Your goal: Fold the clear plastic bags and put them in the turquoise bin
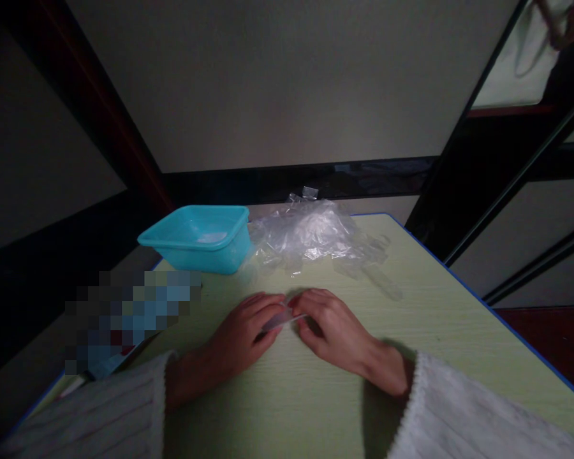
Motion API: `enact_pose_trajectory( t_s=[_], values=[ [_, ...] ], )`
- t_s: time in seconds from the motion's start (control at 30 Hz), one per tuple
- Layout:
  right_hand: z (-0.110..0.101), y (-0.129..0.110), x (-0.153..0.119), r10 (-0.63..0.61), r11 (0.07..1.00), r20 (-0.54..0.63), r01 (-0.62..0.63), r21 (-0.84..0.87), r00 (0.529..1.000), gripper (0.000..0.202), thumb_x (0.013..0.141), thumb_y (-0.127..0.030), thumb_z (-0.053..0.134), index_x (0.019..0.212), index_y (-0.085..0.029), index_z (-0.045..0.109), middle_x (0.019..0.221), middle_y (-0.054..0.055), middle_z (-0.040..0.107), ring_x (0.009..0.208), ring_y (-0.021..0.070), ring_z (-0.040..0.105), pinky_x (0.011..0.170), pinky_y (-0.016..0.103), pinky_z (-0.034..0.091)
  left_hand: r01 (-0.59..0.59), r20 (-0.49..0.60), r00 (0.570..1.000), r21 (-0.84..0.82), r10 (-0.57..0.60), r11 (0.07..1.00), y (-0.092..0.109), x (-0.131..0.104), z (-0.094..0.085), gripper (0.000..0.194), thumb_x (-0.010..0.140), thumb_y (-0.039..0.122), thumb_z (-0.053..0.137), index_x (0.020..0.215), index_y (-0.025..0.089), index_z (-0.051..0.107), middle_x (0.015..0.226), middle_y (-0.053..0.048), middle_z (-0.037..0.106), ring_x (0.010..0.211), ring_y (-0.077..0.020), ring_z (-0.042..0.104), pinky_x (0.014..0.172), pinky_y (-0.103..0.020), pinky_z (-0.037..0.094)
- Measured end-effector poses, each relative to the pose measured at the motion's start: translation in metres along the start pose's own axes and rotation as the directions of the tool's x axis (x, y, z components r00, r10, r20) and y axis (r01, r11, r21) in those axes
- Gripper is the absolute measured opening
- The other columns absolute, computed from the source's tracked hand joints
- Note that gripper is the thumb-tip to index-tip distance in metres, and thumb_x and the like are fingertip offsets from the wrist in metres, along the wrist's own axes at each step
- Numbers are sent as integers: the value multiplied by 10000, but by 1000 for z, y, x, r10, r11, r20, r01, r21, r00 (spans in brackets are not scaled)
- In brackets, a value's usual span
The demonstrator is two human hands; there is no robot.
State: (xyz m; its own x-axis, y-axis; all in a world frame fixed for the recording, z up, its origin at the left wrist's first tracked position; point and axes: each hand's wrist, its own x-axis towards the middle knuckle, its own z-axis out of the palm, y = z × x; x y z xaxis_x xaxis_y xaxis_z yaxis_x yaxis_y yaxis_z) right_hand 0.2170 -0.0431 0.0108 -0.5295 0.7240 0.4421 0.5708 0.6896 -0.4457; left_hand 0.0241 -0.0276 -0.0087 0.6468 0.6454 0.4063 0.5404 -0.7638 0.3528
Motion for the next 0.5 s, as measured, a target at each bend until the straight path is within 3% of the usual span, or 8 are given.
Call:
enact_pose_trajectory(
  t_s=[0.13,0.27,0.4,0.5],
  values=[
    [-3,-5,2,172,961,-59,-155,228,983,117,789,-166,444,786,-179,560,740,32,641,688,158,588,634,280,459,32,-99,994,-94,-42,995,0,-1,-2,210,817,123,428,904,153,616,991,-104,656,920,-203,595,826,-334,464],
    [0,-7,3,334,862,-110,-256,437,936,134,785,-273,495,696,-180,533,614,-5,549,576,132,512,528,242,404,167,-52,983,-183,-179,969,10,0,-8,212,815,209,449,689,157,611,670,-36,625,624,-156,558,615,-259,430],
    [5,-8,7,462,677,-84,-290,676,883,214,749,-378,580,693,-184,508,567,-37,483,494,98,436,449,217,344,421,101,898,-481,-428,769,18,5,-11,241,742,274,497,544,145,547,498,13,509,496,-119,456,477,-220,322],
    [6,-9,9,514,558,-55,-286,779,856,260,721,-399,633,809,-198,493,599,-46,512,488,92,461,445,209,361,479,212,862,-640,-461,601,17,9,-12,250,717,303,506,550,130,572,502,-1,547,486,-127,490,472,-219,352]
  ],
)
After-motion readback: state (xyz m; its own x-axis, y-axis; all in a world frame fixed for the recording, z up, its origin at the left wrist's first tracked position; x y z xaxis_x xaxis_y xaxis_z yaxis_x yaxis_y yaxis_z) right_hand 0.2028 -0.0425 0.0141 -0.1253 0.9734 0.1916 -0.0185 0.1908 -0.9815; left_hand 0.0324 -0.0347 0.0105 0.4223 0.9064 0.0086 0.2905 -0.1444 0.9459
